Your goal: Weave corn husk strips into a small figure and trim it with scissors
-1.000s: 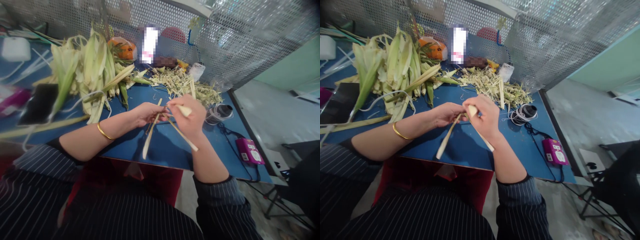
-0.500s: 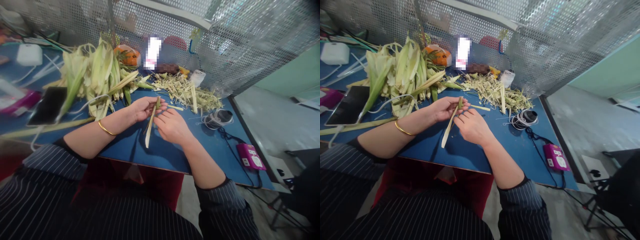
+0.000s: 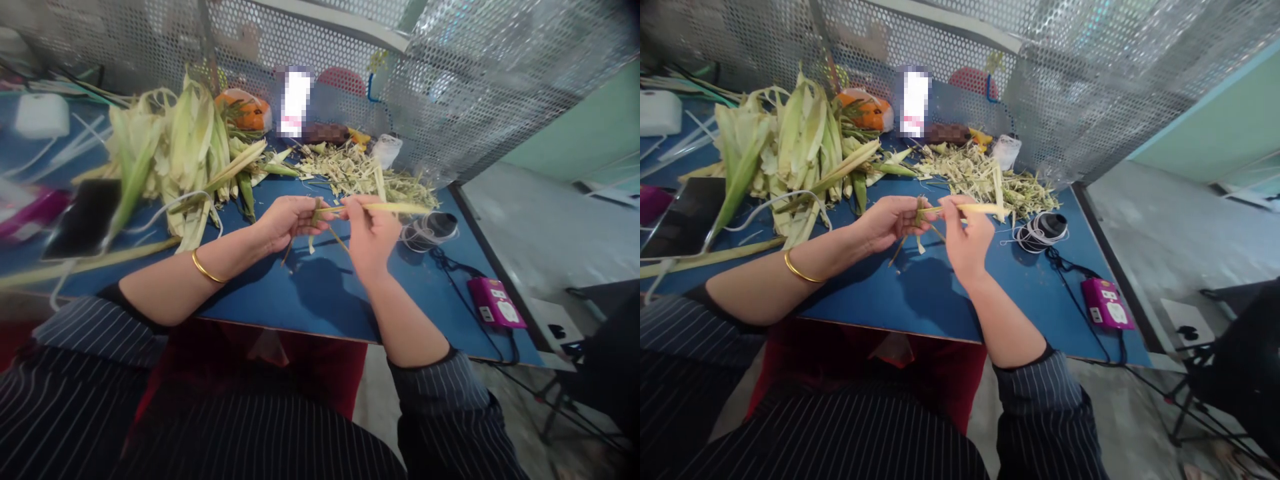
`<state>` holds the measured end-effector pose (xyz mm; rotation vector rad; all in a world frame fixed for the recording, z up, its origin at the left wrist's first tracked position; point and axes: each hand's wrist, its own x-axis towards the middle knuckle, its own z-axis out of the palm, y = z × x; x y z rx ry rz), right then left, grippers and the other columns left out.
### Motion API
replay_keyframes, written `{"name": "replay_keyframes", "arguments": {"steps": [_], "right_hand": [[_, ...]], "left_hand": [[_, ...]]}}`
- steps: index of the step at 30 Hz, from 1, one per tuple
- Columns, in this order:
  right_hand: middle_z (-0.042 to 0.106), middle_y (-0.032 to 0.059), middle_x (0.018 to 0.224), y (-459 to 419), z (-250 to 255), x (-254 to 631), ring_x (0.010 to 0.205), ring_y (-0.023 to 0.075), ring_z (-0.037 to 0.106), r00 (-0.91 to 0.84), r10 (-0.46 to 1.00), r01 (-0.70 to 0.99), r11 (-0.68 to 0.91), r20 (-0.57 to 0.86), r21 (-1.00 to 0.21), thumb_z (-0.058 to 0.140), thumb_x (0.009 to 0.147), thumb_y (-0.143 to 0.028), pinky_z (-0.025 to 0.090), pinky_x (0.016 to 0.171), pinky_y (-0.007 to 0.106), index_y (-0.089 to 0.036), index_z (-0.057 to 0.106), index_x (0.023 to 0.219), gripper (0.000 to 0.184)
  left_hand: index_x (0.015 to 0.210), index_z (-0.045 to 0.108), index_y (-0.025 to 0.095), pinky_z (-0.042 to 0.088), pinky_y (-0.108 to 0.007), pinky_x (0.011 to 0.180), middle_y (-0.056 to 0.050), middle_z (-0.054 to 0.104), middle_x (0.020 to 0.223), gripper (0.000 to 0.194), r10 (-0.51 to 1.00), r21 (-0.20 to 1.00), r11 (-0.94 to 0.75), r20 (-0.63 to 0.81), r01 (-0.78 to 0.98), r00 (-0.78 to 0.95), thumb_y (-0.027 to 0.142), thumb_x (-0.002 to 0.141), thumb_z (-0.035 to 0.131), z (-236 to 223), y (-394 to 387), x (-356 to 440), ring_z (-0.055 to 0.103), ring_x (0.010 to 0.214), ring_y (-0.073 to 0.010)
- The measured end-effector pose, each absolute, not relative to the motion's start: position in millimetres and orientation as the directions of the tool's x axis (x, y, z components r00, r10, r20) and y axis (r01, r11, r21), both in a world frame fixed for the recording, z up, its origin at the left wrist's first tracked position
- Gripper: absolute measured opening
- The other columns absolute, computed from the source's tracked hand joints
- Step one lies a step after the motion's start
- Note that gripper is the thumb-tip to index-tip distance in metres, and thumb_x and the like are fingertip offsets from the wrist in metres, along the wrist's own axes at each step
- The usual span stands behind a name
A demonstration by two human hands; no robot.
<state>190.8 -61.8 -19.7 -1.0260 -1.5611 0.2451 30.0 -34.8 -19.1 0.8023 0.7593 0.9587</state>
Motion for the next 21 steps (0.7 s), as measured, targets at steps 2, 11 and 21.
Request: {"name": "replay_keyframes", "arguments": {"steps": [2,11,21], "right_hand": [[0.062,-0.0021,0.065,-56,-21,190,0.062,0.013,0.06,0.245,0.861,0.241,0.39,0.445,-0.889,0.064,0.087,-0.039,0.051,0.067,0.031,-0.022,0.065,0.078,0.019],[0.059,-0.0043,0.06,-49,-28,182,0.047,0.0097,0.06,0.03,0.978,-0.187,-0.196,-0.205,-0.962,0.08,0.069,-0.04,0.046,0.046,0.023,-0.018,0.06,0.074,0.03],[0.056,-0.0056,0.053,-51,-27,182,0.038,0.0067,0.052,-0.005,0.987,-0.176,-0.158,-0.159,-0.972,0.075,0.074,-0.034,0.043,0.039,0.021,-0.017,0.06,0.071,0.022]], "left_hand": [[0.088,0.069,0.01,0.056,-0.021,0.059,-0.007,0.075,0.079,0.013,0.929,0.875,0.273,-0.133,-0.399,0.345,0.018,0.086,0.059,-18,-35,29,0.07,0.063,-0.0121],[0.086,0.067,0.011,0.054,-0.018,0.054,-0.003,0.071,0.072,0.014,0.889,0.839,0.331,-0.124,-0.433,0.44,0.015,0.084,0.054,-14,-29,25,0.064,0.055,-0.0083],[0.084,0.067,0.012,0.051,-0.017,0.05,-0.002,0.069,0.069,0.011,0.903,0.891,0.27,-0.103,-0.365,0.417,0.018,0.083,0.057,-8,-27,20,0.06,0.05,-0.0074]]}}
